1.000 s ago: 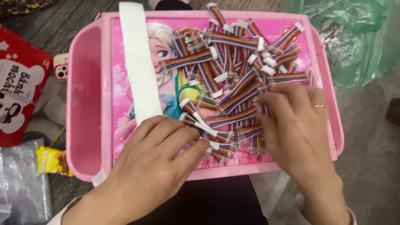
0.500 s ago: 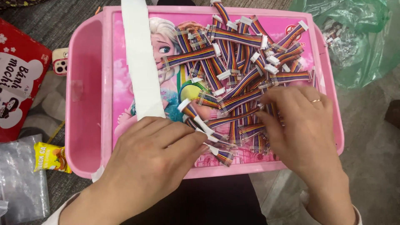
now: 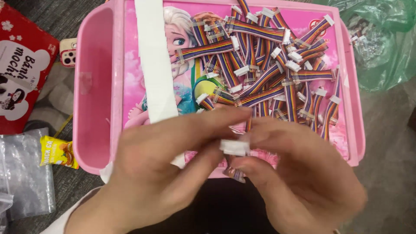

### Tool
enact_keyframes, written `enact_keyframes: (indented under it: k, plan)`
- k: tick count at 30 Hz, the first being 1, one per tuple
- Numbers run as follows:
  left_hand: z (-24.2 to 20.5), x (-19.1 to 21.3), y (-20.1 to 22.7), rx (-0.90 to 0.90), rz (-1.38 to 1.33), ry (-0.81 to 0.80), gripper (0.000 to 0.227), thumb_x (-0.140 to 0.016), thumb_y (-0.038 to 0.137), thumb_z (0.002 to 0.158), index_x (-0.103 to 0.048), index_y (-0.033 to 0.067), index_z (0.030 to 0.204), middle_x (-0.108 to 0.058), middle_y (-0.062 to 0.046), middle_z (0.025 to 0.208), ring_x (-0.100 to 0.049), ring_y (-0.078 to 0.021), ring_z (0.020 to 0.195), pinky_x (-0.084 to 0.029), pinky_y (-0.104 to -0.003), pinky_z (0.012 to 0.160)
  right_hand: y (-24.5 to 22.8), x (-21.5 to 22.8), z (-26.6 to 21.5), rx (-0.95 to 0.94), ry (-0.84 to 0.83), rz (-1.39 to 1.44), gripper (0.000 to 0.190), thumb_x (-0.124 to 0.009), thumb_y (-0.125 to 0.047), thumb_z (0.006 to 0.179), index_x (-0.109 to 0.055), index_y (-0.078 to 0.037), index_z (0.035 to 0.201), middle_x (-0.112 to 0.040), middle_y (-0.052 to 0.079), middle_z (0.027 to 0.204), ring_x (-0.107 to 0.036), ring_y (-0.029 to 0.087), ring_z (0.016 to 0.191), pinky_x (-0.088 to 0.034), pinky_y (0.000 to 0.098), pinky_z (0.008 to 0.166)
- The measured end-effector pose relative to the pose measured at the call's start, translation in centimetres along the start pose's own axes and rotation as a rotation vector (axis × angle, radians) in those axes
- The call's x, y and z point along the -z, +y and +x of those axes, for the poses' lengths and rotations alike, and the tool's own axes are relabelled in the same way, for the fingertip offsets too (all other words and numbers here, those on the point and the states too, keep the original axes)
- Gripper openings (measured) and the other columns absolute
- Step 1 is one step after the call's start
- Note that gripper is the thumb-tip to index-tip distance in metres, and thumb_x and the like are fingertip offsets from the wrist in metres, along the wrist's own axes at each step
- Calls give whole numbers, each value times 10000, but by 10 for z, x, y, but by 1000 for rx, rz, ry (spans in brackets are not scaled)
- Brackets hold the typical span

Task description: Wrapping white adhesive tape around small multi-colored ribbon cables

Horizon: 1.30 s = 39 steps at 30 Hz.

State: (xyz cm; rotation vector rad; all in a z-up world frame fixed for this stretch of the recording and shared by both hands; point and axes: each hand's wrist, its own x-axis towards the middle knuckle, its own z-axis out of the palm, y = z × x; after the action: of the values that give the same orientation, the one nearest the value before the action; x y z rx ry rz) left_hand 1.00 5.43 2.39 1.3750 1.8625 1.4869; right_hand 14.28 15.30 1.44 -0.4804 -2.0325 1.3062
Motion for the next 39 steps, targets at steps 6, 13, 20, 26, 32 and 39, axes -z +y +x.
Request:
enact_keyframes:
  k: [6,13,20,26,32,39]
  plan:
    - [-23,0,-9,317,-384,93,278,-569,-42,768,-667,-15,1026,-718,-62,882,-630,-79,634,-521,-165,555,21,-24,-23,-289,94,400,236,-629,133,754,-553,29,950,-600,121,955,-605,176,876,-545,271,821]
    - [-38,-2,-16,466,-612,161,295,-680,1,749,-678,-26,1043,-734,-105,962,-682,-123,743,-578,-199,674,31,-33,-28,-464,71,639,243,-597,88,799,-525,16,1020,-587,128,986,-557,182,906,-474,297,829]
    - [-35,10,-24,489,-383,199,218,-698,40,743,-728,-3,955,-733,-56,710,-652,-69,567,-547,-154,526,30,-32,-47,-754,-170,896,97,-571,-37,872,-574,59,857,-652,228,716,-617,229,547,-529,314,522]
    - [-51,6,-41,692,-722,184,303,-664,28,767,-699,-39,1061,-691,-106,702,-605,-94,559,-549,-186,524,45,-27,-55,-887,-282,982,119,-599,-36,853,-617,80,832,-677,264,778,-632,232,605,-521,306,562]
    - [-82,15,-43,491,-705,-70,426,-691,-81,724,-637,1,1139,-607,-89,964,-633,-167,821,-537,-267,739,55,-23,-62,-1031,-509,1119,107,-603,-29,856,-630,70,828,-672,258,777,-644,221,619,-542,291,603]
    - [-97,13,-41,459,-680,-138,128,-701,-30,748,-692,-26,875,-608,-62,806,-581,-132,622,-490,-236,578,58,-27,-64,-1139,-638,1071,99,-629,9,834,-655,100,864,-683,271,794,-651,244,652,-525,278,594]
